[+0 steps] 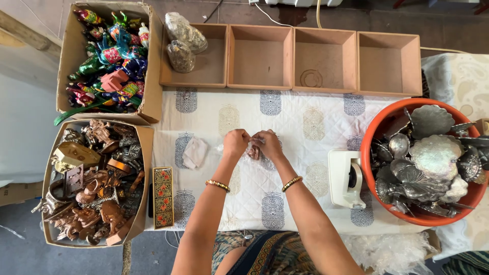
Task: Wrapping small figurines in tissue paper and organizing them into boxes.
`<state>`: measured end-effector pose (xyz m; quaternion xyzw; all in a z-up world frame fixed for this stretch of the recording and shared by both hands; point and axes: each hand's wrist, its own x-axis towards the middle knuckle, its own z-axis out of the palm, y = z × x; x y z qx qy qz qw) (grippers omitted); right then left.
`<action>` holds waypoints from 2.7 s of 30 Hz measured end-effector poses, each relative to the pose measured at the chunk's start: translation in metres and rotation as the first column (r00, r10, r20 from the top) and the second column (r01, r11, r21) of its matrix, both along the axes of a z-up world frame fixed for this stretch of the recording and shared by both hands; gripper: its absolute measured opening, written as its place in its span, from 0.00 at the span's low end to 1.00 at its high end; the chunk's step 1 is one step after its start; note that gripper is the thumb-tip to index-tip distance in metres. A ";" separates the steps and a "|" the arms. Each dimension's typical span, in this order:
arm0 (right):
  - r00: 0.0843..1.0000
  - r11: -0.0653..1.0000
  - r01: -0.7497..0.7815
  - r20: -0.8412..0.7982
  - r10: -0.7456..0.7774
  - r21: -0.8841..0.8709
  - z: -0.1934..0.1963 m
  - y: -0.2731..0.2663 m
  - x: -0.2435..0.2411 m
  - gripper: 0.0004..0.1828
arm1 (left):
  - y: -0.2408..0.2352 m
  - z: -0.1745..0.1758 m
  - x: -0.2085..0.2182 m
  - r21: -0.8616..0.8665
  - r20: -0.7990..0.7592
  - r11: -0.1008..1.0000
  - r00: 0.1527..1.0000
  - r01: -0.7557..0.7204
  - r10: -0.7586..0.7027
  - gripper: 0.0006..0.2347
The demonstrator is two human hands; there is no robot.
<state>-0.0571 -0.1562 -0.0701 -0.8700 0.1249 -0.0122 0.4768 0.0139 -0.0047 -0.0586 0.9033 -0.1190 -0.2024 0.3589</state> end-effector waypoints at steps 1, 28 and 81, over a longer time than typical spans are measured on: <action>1.000 1.000 0.001 -0.003 -0.001 0.000 0.001 0.000 -0.002 0.06 | 0.001 0.002 -0.001 0.000 -0.003 1.000 1.000 0.001 -0.001 0.02; 0.986 0.938 0.095 0.162 -0.042 -0.334 0.060 -0.002 -0.020 0.18 | -0.014 0.090 -0.039 -0.623 -0.441 0.668 0.888 -0.406 0.129 0.05; 0.977 0.956 -0.126 0.133 0.165 -0.264 0.059 0.007 -0.012 0.04 | 0.030 0.016 -0.060 0.063 0.637 0.966 0.735 0.250 -0.232 0.03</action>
